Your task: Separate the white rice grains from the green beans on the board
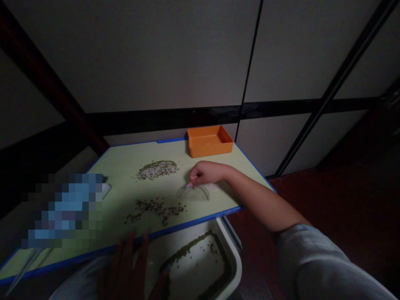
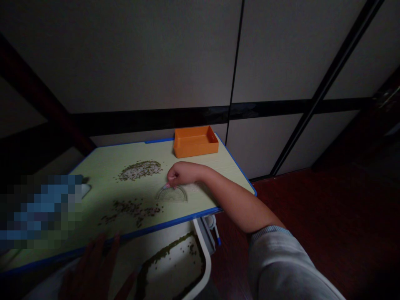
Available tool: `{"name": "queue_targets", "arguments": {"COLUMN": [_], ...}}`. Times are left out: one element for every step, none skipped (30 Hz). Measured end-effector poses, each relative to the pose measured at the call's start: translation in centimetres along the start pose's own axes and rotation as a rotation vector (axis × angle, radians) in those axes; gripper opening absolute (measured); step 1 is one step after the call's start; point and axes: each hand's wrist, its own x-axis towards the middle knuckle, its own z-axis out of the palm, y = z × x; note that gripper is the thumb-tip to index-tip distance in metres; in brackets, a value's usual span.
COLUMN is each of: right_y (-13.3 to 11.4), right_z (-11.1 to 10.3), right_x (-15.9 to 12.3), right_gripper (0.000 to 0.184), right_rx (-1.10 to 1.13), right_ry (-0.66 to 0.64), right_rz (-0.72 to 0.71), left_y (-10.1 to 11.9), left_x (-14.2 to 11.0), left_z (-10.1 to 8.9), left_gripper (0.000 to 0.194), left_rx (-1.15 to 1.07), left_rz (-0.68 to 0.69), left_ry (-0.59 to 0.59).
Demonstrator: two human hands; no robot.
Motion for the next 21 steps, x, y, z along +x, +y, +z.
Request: {"name": "queue_targets", "arguments": {"right_y": [-0.1, -0.3, -0.4, -0.6, -0.8, -1.0, -1.1, -1.2, -1.3, -1.3, -1.3, -1.3, -1.3, -1.3, -1.3, -1.3, -1.3, -1.2, -1.2, -1.1, -1.0], "right_z": [0.2, 0.4, 0.6, 0.8, 0.9, 0.9, 0.9, 0.9, 0.8, 0.7, 0.7, 0.6, 0.5, 0.5, 0.4, 0.4, 0.3, 0.2, 0.2, 0.1, 0.0], "right_x": [0.1, 0.3, 0.4, 0.5, 0.6, 0.6, 0.6, 0.5, 0.5, 0.4, 0.3, 0.2, 0.2, 0.1, 0.0, 0.0, -0.1, -0.1, -0.2, -0.3, -0.4], "right_gripper": [0.029, 0.029, 0.028, 0.027, 0.026, 0.025, 0.024, 0.023, 0.021, 0.020, 0.019, 0.019, 0.019, 0.019, 0.019, 0.019, 0.019, 0.020, 0.020, 0.020, 0.021], "right_rx": [-0.032, -0.068, -0.105, -0.137, -0.160, -0.174, -0.179, -0.173, -0.162, -0.150, -0.140, -0.133, -0.127, -0.122, -0.119, -0.115, -0.111, -0.107, -0.101, -0.092, -0.083], "right_ry": [0.020, 0.034, 0.042, 0.042, 0.037, 0.028, 0.015, -0.003, -0.020, -0.038, -0.054, -0.070, -0.082, -0.090, -0.095, -0.098, -0.096, -0.093, -0.089, -0.084, -0.078], "right_rz": [-0.002, -0.001, 0.004, 0.011, 0.019, 0.027, 0.031, 0.030, 0.026, 0.019, 0.014, 0.012, 0.012, 0.015, 0.019, 0.024, 0.028, 0.030, 0.030, 0.029, 0.028], "left_y": [-0.1, -0.1, -0.3, -0.4, -0.5, -0.6, -0.7, -0.8, -0.9, -0.9, -1.0, -1.0, -1.0, -1.0, -1.0, -1.0, -1.0, -1.0, -1.0, -1.0, -1.0], "left_x": [-0.1, -0.1, -0.2, -0.2, -0.2, -0.2, -0.2, -0.2, -0.2, -0.1, -0.1, -0.1, -0.1, -0.1, -0.1, -0.1, -0.2, -0.2, -0.2, -0.2, -0.2], "left_z": [0.1, 0.2, 0.4, 0.6, 0.7, 0.8, 0.9, 1.0, 1.0, 0.9, 0.9, 0.8, 0.8, 0.7, 0.7, 0.7, 0.7, 0.7, 0.7, 0.7, 0.7], "left_gripper": [0.067, 0.067, 0.068, 0.069, 0.069, 0.070, 0.070, 0.070, 0.070, 0.071, 0.072, 0.072, 0.073, 0.073, 0.073, 0.073, 0.072, 0.072, 0.072, 0.072, 0.072], "left_rx": [0.001, 0.000, 0.001, 0.005, 0.012, 0.019, 0.025, 0.029, 0.031, 0.030, 0.030, 0.032, 0.034, 0.035, 0.036, 0.039, 0.042, 0.045, 0.048, 0.050, 0.051], "left_rz": [0.006, 0.016, 0.028, 0.036, 0.040, 0.039, 0.038, 0.042, 0.049, 0.062, 0.079, 0.092, 0.100, 0.104, 0.104, 0.102, 0.097, 0.093, 0.088, 0.083, 0.079], "left_ry": [0.006, 0.013, 0.025, 0.034, 0.036, 0.033, 0.029, 0.031, 0.034, 0.041, 0.052, 0.056, 0.057, 0.055, 0.054, 0.055, 0.054, 0.051, 0.045, 0.035, 0.026]}}
